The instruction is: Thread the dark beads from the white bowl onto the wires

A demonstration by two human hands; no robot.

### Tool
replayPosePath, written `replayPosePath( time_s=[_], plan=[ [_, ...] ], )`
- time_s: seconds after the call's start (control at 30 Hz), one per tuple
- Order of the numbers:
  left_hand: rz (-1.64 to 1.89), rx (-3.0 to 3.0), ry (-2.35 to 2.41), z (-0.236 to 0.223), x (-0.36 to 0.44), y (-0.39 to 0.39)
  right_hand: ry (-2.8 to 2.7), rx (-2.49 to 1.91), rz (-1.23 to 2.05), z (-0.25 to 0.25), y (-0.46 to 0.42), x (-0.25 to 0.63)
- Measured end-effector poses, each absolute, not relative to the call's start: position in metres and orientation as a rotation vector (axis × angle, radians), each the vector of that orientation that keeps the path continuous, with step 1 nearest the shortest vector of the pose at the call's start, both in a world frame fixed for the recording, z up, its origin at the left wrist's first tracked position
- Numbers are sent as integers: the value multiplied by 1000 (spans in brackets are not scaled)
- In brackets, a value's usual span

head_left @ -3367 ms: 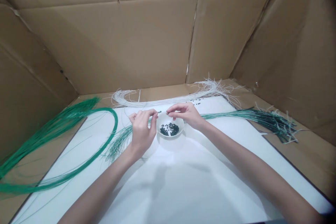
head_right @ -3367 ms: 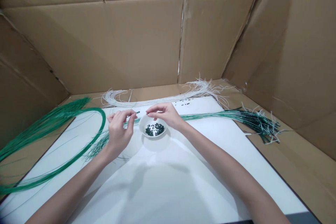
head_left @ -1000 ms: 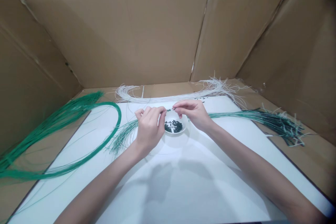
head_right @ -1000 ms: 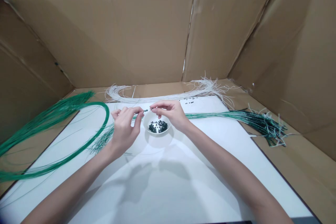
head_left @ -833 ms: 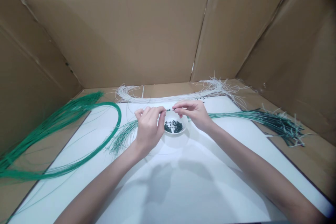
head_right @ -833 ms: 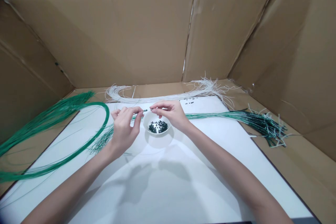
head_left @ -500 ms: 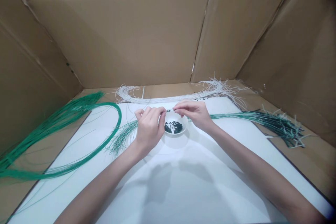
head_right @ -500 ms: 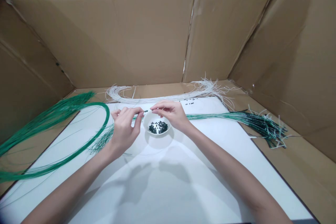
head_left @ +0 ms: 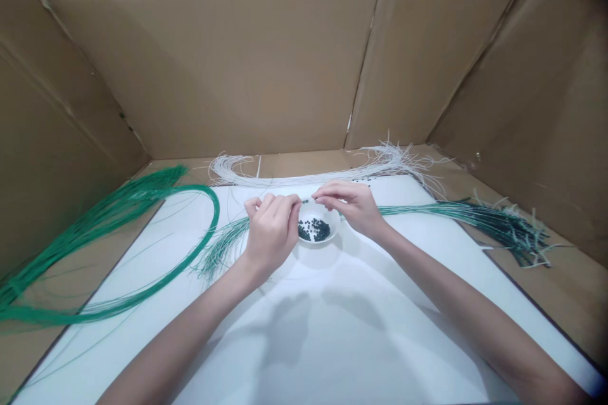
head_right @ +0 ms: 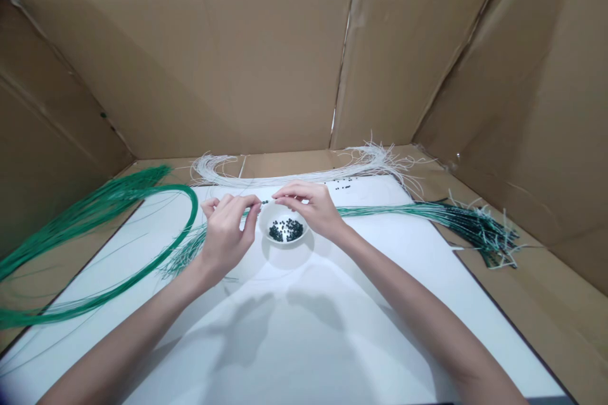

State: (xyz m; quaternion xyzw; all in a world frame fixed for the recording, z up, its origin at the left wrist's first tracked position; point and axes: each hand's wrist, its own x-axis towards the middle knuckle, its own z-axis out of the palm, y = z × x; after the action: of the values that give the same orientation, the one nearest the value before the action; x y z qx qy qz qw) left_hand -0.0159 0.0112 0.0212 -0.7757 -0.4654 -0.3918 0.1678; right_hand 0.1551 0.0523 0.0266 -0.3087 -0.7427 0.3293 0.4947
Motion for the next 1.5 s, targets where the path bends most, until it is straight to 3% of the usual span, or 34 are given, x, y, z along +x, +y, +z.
replayPosePath(
  time_s=[0.77,1.13,1.33,1.5],
  plan=[
    [-1146,-2214,-1339,23,-14,10,-1474,-754,1147,14,55,146],
    [-1197,-2220,-1358,23,-15,9,-1280,-650,1485,10,55,145],
    [-1199,-2215,-1357,24,-14,10,-1255,-658,1499,11,56,145],
    [-1221,-2228,-1383,23,-15,13,-1532,-832,1258,8,64,152]
  ],
)
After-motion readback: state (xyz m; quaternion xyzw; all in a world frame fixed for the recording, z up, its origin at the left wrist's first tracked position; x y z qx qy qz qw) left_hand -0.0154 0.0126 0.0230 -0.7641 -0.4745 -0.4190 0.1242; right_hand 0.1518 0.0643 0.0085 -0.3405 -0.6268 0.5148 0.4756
